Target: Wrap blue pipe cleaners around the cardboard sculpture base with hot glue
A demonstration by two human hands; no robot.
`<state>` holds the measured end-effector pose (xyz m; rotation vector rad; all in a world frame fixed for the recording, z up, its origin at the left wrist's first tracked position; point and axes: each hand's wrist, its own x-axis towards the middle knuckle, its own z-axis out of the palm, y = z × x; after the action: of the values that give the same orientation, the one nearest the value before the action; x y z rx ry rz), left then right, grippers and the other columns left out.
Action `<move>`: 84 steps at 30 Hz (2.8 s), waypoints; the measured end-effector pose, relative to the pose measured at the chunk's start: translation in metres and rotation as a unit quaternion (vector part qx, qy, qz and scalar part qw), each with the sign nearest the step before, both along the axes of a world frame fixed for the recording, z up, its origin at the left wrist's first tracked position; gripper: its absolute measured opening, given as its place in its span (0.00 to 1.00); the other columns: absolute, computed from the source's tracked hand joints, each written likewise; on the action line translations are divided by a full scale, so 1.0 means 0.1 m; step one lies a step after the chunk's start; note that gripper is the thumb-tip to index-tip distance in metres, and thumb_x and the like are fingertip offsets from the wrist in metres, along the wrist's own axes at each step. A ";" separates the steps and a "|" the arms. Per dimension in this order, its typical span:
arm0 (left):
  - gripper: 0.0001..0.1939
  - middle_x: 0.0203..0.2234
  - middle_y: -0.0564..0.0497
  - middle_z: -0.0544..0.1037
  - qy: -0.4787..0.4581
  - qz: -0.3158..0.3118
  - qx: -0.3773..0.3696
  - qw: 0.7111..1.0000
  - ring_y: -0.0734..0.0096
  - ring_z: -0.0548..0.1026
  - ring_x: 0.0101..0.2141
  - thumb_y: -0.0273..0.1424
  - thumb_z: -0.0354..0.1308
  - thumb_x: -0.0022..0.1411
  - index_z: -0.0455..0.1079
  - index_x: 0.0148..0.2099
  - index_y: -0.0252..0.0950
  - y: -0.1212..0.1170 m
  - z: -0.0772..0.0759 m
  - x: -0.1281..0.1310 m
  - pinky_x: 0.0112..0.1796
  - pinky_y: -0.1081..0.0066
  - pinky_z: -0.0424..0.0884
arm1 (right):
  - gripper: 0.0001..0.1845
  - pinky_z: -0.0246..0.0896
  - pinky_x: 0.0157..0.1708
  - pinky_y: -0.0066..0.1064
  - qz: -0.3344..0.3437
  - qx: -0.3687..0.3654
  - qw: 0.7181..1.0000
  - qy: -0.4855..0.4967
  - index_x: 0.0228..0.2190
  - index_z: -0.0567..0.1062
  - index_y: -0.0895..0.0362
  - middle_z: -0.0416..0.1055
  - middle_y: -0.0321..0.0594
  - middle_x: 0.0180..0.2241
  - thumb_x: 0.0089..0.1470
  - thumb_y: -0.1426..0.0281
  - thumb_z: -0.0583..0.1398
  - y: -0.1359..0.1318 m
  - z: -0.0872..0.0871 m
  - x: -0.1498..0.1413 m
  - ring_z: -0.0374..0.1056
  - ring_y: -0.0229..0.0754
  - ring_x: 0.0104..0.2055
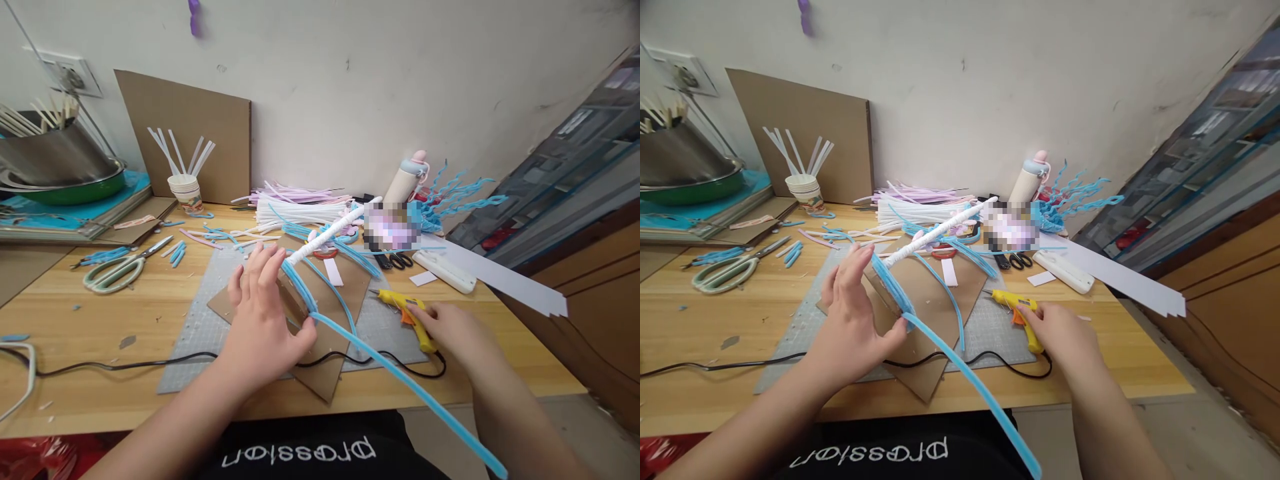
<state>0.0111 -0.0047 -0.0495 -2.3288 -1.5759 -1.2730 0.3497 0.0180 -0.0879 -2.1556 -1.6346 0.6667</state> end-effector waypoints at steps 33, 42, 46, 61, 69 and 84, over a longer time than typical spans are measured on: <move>0.58 0.67 0.37 0.54 0.011 -0.028 0.008 1.000 0.46 0.51 0.67 0.28 0.62 0.47 0.28 0.70 0.39 0.00 -0.05 0.02 0.63 0.43 0.42 | 0.13 0.66 0.28 0.28 0.471 0.170 0.784 0.368 0.26 0.78 0.58 0.73 0.34 0.23 0.50 0.61 0.69 0.60 1.33 -1.84 0.69 0.34 0.26; 0.47 0.64 0.36 0.59 0.021 -0.041 0.020 0.999 0.47 0.52 0.67 0.29 0.61 0.49 0.40 0.67 0.40 -0.01 -0.02 0.00 0.63 0.42 0.44 | 0.16 0.64 0.28 0.28 0.445 0.147 0.802 0.371 0.24 0.76 0.59 0.72 0.34 0.22 0.48 0.59 0.69 0.70 1.29 -1.90 0.67 0.34 0.26; 0.39 0.64 0.36 0.58 0.024 -0.046 0.021 0.998 0.47 0.52 0.67 0.29 0.61 0.50 0.46 0.61 0.42 -0.02 0.00 0.02 0.63 0.41 0.45 | 0.16 0.61 0.27 0.28 0.462 0.137 0.804 0.349 0.23 0.75 0.59 0.71 0.34 0.22 0.50 0.60 0.67 0.75 1.25 -1.93 0.66 0.35 0.26; 0.33 0.61 0.32 0.60 0.044 -0.035 0.019 0.998 0.48 0.53 0.67 0.31 0.61 0.50 0.50 0.55 0.38 -0.03 -0.02 0.03 0.63 0.45 0.45 | 0.08 0.56 0.29 0.30 0.482 0.227 0.800 0.276 0.22 0.76 0.57 0.69 0.32 0.23 0.51 0.70 0.65 0.85 1.18 -1.97 0.61 0.35 0.28; 0.32 0.60 0.33 0.63 0.058 -0.030 0.021 0.998 0.48 0.55 0.66 0.32 0.60 0.51 0.51 0.56 0.37 -0.02 0.00 0.03 0.63 0.44 0.46 | 0.09 0.56 0.28 0.30 0.475 0.225 0.812 0.255 0.22 0.75 0.58 0.68 0.32 0.23 0.52 0.68 0.64 0.86 1.13 -1.98 0.61 0.36 0.28; 0.32 0.62 0.33 0.62 0.056 -0.022 0.018 0.998 0.47 0.54 0.67 0.32 0.61 0.51 0.52 0.55 0.37 -0.01 -0.01 0.01 0.64 0.44 0.44 | 0.04 0.66 0.36 0.35 0.254 0.224 0.889 0.307 0.34 0.75 0.55 0.74 0.38 0.33 0.57 0.69 0.60 0.04 0.76 -1.71 0.70 0.41 0.36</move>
<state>0.0123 -0.0058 -0.0501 -2.3809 -1.4632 -1.1472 0.1787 0.0223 -0.0115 -1.0372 -1.7472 0.8892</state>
